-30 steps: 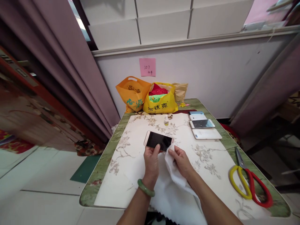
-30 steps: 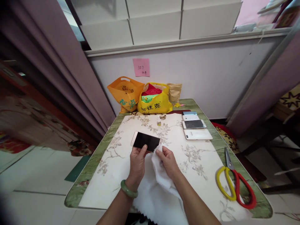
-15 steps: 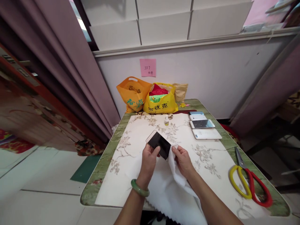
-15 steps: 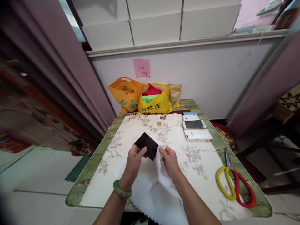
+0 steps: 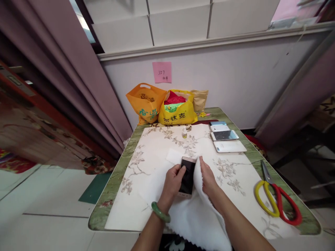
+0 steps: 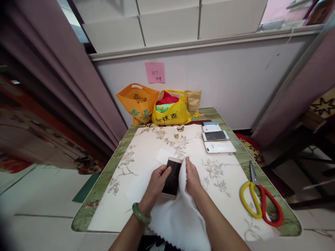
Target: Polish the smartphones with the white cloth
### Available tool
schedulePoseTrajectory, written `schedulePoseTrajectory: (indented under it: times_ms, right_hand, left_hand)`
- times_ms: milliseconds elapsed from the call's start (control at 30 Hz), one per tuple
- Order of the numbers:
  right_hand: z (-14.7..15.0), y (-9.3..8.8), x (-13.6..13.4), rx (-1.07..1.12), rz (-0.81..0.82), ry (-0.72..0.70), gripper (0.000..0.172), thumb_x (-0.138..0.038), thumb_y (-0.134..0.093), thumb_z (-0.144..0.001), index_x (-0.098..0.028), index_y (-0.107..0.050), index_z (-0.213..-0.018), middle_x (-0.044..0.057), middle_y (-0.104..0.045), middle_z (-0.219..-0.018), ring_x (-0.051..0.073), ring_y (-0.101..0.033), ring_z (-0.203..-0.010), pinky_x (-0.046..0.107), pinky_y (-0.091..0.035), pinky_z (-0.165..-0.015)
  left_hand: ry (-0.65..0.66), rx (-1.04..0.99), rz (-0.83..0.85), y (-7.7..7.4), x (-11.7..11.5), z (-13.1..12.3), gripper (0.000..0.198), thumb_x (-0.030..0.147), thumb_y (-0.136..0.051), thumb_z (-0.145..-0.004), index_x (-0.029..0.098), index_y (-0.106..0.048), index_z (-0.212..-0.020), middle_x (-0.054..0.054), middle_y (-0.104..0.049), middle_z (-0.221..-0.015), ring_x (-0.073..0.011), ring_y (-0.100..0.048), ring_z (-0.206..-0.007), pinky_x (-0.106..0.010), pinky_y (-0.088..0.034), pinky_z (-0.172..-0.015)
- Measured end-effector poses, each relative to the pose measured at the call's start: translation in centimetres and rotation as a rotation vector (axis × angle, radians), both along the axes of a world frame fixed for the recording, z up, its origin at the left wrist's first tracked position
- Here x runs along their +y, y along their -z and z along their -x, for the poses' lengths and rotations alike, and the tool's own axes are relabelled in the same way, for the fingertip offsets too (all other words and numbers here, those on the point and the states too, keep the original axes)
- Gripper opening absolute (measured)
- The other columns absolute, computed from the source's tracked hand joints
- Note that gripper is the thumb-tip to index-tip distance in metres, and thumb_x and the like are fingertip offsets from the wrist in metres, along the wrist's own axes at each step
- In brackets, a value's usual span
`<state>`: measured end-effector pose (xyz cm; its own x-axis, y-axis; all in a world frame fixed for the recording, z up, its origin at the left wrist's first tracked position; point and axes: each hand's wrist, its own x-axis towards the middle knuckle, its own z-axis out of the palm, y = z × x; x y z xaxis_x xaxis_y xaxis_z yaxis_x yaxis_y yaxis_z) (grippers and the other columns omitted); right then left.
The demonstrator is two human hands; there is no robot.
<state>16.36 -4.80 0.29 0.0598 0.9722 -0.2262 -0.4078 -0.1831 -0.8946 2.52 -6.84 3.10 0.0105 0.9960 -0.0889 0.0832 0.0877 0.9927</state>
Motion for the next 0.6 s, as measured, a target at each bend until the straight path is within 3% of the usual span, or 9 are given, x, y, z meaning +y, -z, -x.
schedulePoseTrajectory:
  times_ms: [200,367,500,600]
  right_hand:
    - [0.9,0.0,-0.2,0.061,-0.073,-0.120,0.034,-0.055,-0.067,-0.076,-0.023,-0.062,-0.086,-0.002,-0.065,-0.072,0.016,-0.054,-0.062,0.025,-0.041,-0.055]
    - [0.8,-0.2,-0.7,-0.109,-0.134,-0.210,0.034,-0.050,-0.073,-0.071,-0.021,-0.056,-0.070,-0.006,-0.052,-0.058,0.010,-0.041,-0.052,0.022,-0.031,-0.049]
    - [1.0,-0.3,-1.1,-0.106,-0.153,-0.315,0.032,-0.048,-0.073,-0.072,-0.020,-0.057,-0.071,-0.007,-0.050,-0.056,0.008,-0.038,-0.049,0.022,-0.028,-0.046]
    - [0.8,-0.7,-1.0,-0.040,-0.062,-0.177,0.034,-0.053,-0.071,-0.072,-0.020,-0.061,-0.075,-0.006,-0.054,-0.055,0.010,-0.042,-0.047,0.022,-0.032,-0.045]
  left_hand:
    - [-0.179,0.075,-0.079,-0.4,1.0,-1.7,0.034,0.047,-0.056,-0.082,0.018,-0.049,-0.065,0.004,-0.047,-0.061,-0.0115,-0.040,-0.060,-0.022,-0.033,-0.055]
    - [-0.294,-0.007,-0.105,-1.6,2.9,-1.0,0.035,0.048,-0.056,-0.081,0.020,-0.043,-0.065,0.006,-0.039,-0.060,-0.0102,-0.035,-0.057,-0.021,-0.031,-0.052]
    - [-0.318,-0.070,-0.099,-1.7,3.4,-0.3,0.037,0.050,-0.058,-0.080,0.020,-0.042,-0.066,0.006,-0.037,-0.060,-0.0093,-0.034,-0.056,-0.021,-0.030,-0.051]
    - [-0.260,-0.107,-0.055,-1.9,2.9,0.3,0.037,0.052,-0.058,-0.078,0.018,-0.049,-0.069,0.005,-0.044,-0.062,-0.0102,-0.039,-0.058,-0.021,-0.034,-0.054]
